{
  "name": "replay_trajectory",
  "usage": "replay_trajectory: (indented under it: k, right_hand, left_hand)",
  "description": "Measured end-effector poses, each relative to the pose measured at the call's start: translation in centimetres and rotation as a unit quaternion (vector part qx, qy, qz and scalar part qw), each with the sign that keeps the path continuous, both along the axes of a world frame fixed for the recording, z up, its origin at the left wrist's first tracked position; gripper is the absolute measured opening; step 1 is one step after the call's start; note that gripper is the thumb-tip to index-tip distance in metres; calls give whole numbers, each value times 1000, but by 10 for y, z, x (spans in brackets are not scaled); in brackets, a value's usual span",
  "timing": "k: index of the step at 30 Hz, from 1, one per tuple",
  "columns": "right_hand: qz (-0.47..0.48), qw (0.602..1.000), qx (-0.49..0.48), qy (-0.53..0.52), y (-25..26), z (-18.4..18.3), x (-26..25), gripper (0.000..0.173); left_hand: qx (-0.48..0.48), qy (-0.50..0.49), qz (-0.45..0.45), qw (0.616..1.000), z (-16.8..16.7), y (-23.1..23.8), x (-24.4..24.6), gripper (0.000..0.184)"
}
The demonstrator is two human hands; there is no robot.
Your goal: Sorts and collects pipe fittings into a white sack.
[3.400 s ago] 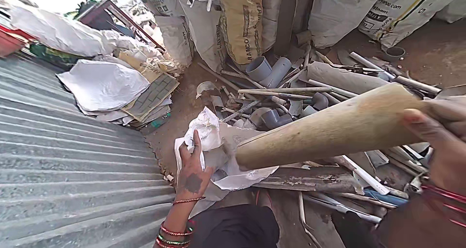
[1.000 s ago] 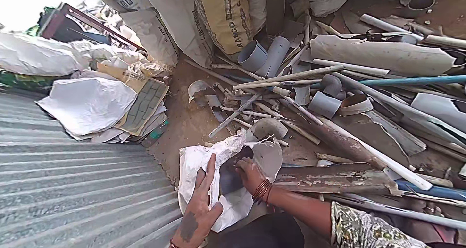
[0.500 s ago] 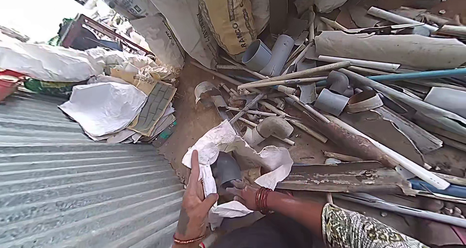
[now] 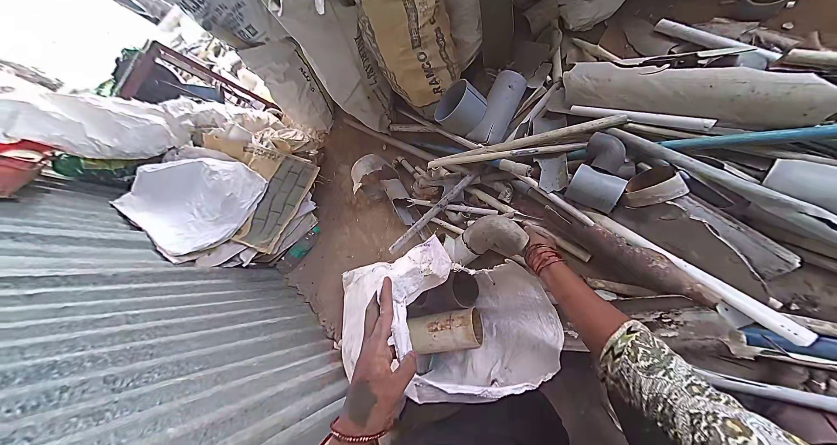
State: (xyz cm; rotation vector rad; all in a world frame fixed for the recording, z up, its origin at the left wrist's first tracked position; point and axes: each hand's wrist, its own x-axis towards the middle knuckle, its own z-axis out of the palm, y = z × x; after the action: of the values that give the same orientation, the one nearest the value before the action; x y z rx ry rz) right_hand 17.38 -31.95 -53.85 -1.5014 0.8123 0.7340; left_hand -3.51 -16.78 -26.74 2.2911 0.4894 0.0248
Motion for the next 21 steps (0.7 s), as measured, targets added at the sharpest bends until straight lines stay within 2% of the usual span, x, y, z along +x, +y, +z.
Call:
replay_trajectory:
  k: [2,5,7,9,11,13,16,18,21]
  right_hand:
    - [9,998,49,35,8,-16,-11,66]
    - [-5,998,66,14,17,-10,-3,56]
    - [12,999,26,-40,5,31,9,44]
    - [59,988,-28,-138,-25,81,14,36]
    - [130,954,-100,-250,-61,133,9,34]
    - [173,904,-181,-348,-90,177,-7,32]
    - [145,828,-244,-484,-115,210,-35,26]
    - [127,827,-200,-509,-121,221,-52,26]
    - [49,898,8,-437,-102,219,-79,23]
  left_hand:
    - [27,8,0,1000,-2,-1,4,109]
    - [24,13,22,999,-5,-3,7,106]
    - [9,18,22,1000,-4,-3,9,106]
    - [-1,15,17,1000,-4,-4,9,107]
    - [-28,18,21,999,-4,-6,12,110]
    - [-48,17,19,999,-5,-9,15,116]
    - [-65,35,15,997,-4,-15,20,121]
    - [-51,36,16,998,-2,-18,21,121]
    - [-13,14,8,1000,-4,-22,24,119]
